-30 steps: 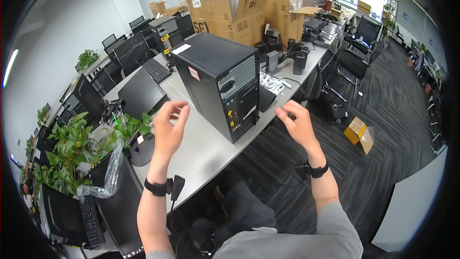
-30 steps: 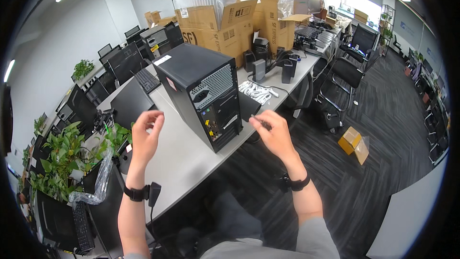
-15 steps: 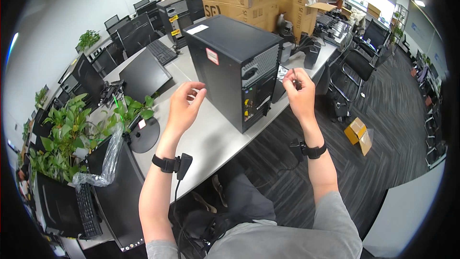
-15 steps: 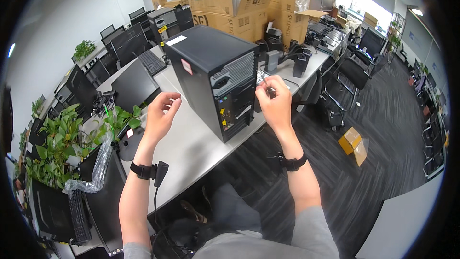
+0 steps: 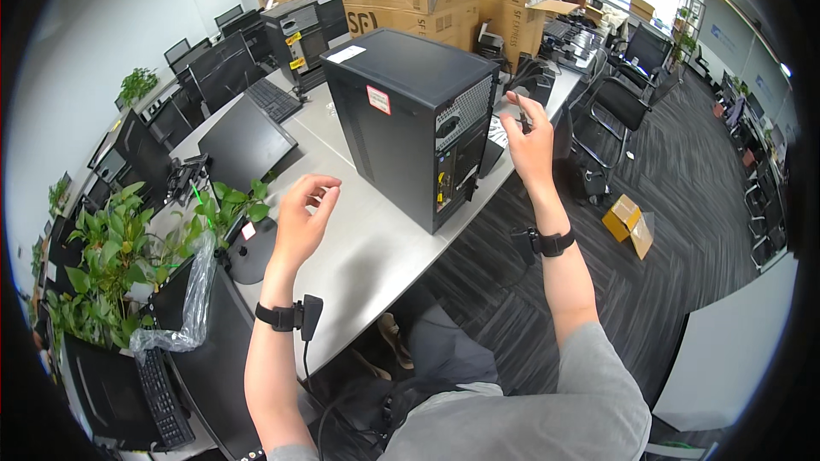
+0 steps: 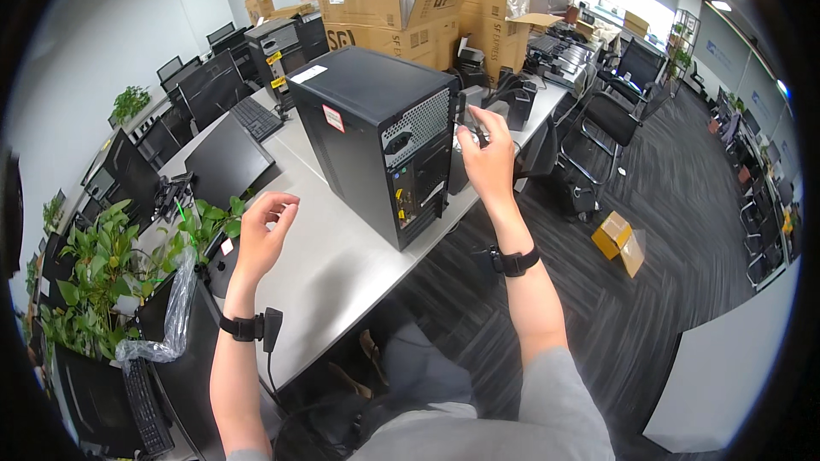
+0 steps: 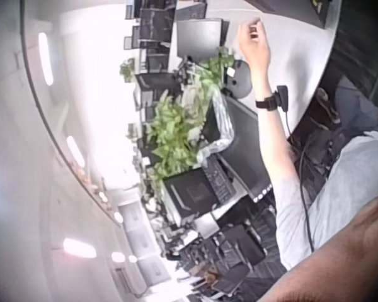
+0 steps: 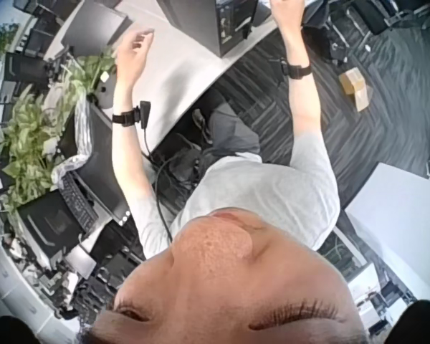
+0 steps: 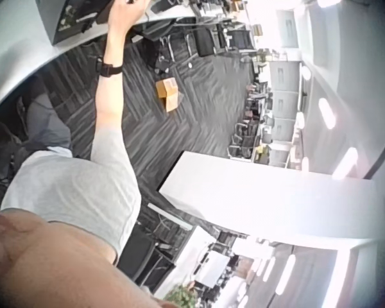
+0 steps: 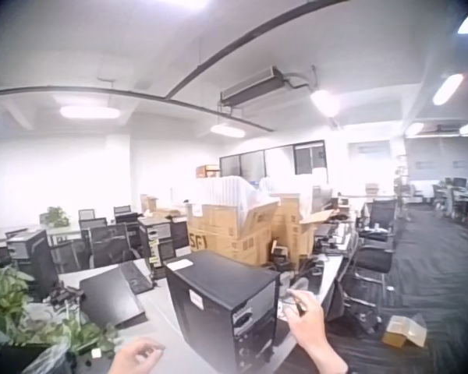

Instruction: Removing the side panel of a computer tower using a screwdriver and inspecting internal components.

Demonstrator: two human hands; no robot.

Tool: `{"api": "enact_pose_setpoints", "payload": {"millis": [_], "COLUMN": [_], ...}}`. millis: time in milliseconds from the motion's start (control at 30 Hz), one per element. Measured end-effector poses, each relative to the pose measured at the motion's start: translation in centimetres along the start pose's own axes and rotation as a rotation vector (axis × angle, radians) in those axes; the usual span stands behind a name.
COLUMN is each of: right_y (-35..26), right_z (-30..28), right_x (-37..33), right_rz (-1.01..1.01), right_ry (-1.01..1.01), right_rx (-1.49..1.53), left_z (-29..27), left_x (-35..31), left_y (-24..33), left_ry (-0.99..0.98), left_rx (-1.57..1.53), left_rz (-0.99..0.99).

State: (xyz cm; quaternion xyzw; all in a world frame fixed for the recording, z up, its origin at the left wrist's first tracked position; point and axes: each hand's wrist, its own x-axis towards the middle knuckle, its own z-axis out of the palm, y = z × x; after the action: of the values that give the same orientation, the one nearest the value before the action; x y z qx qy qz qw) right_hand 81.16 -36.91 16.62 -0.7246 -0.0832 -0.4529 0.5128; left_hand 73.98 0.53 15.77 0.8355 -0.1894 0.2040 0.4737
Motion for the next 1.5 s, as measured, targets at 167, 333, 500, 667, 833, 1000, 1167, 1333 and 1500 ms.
{"api": "enact_pose_setpoints", "payload": {"millis": [167,333,500,667,833,1000,1167,1333,1500], "right_y": [0.6,2.4,2.6,2.2,1.2,-0.8,-1.2,-0.4,-1.1], "right_z": [-0.2,0.4,0.7,0.5,1.7,2.9,3.7,3.6,4.2], "right_x": [-0.3,-1.1,-1.5,-0.9,0.9,2.7,3.3,2.4,2.4], "right_rz": [-0.011,0.004,-0.017,0.004,0.072,-0.016,0.071,0.111,0.297], "right_ry": [-0.018,-0.119,-0.066,-0.025,-0.004,0.07,0.1,0.059,0.059], "right_rx": [-0.064,-0.15,-0.111,-0.005,0.109,0.018,0.073,0.176,0.507], "left_z": [0.2,1.4,1.5,1.9,2.2,2.3,2.8,2.8,2.4], "left_x": [0.4,0.0,0.6,3.0,8.1,15.4,19.8,21.4,20.7], "left_y": [-0.1,0.2,1.3,1.7,1.1,-1.3,-3.3,-3.4,-4.2], "left_ry": [-0.007,-0.053,-0.064,0.047,0.24,0.363,0.253,0.132,0.186], "left_rx": [0.044,0.01,0.041,0.083,0.23,0.249,0.092,-0.157,-0.181], "left_rz": [-0.03,-0.059,-0.025,0.074,0.135,0.002,-0.266,-0.401,-0.454]}}
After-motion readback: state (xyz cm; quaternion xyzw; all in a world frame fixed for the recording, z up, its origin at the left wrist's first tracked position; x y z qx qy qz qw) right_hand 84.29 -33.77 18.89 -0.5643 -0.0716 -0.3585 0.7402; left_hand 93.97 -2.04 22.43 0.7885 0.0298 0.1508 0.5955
